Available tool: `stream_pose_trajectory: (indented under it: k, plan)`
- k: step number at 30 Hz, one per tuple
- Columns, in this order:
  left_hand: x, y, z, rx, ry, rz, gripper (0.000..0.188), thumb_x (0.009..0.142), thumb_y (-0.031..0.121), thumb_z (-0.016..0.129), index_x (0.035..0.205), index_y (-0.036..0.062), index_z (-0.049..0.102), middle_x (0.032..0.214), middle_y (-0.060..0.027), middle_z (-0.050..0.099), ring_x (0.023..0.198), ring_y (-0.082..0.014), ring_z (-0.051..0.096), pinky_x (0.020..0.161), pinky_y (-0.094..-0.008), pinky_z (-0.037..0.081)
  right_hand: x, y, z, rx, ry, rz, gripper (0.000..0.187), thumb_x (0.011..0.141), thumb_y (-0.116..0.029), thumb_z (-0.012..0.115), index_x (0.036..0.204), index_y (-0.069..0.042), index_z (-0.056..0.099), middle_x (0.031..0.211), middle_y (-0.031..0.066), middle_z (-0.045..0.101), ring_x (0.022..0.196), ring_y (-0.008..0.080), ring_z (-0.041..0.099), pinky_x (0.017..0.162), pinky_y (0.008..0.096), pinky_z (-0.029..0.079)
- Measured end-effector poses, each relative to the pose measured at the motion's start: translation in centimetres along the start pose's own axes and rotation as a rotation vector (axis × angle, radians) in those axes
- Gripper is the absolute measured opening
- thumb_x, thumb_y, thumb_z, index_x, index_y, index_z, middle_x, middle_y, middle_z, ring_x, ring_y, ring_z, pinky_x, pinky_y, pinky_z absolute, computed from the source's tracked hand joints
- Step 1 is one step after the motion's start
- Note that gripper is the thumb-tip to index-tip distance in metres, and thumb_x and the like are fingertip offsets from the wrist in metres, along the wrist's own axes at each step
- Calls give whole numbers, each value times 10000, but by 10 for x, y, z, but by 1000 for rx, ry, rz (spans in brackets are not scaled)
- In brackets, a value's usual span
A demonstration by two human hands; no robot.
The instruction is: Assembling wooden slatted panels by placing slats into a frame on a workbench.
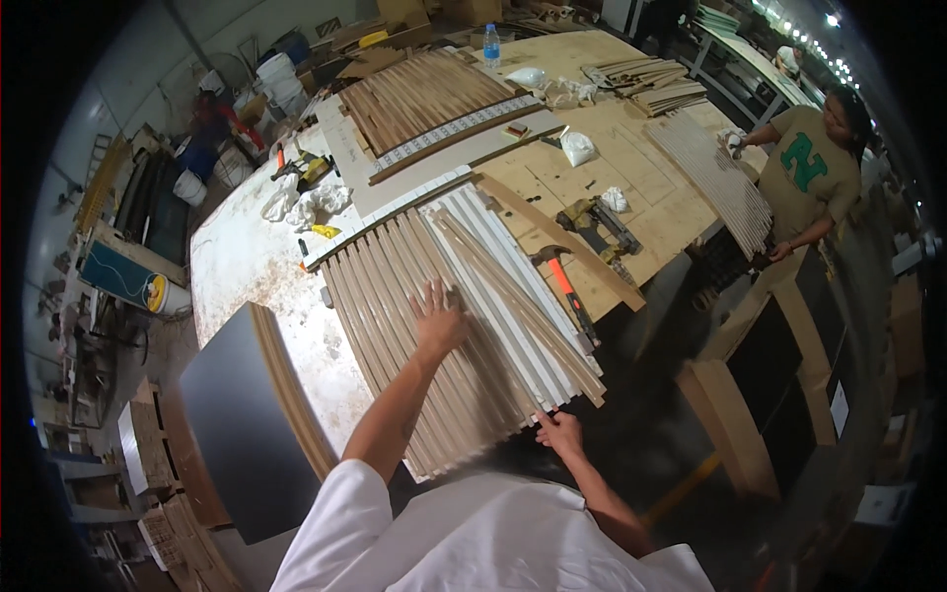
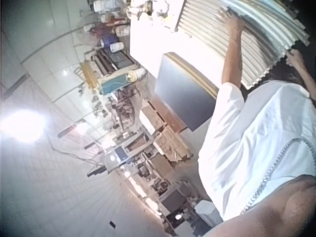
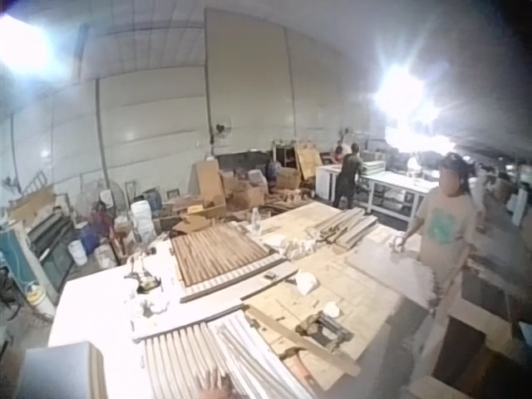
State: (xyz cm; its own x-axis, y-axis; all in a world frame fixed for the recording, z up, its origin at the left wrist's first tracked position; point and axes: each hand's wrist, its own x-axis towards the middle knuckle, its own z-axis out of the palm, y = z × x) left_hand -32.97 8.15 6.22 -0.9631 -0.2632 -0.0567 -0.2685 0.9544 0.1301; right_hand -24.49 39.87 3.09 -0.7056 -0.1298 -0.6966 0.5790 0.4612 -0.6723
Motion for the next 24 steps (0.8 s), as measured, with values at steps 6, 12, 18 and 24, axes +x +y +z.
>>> stream_pose_trajectory:
  k: [6,12,18,24]
  plan:
    - [-58,50,-14,-268,-28,-1,403,928,283,480,1253,48,520,1486,-293,165,1400,-425,122,1098,-610,57,-7,60,-40,334,19,9,359,945,-360,530,950,-3,575,809,143,669,646,211,675,536,276,536]
    - [-91,76,4,-347,3,57,368,925,264,488,1223,52,524,1468,-293,213,1385,-438,158,1099,-592,113,0,35,-72,801,192,-17,334,968,-322,492,1093,-19,559,1012,146,669,822,202,668,665,301,535]
    - [-75,87,19,-305,0,167,392,916,261,505,1250,57,510,1495,-267,147,1399,-418,119,1108,-580,99,6,30,-76,782,149,9,267,930,-265,575,1061,-34,590,983,116,678,836,186,659,695,287,521]
    - [-66,83,20,-255,46,133,472,896,259,521,1322,71,446,1501,-259,134,1404,-413,103,1114,-576,78,-17,55,-60,401,-71,-93,259,929,-223,579,1015,15,633,907,105,681,783,150,660,672,247,529]
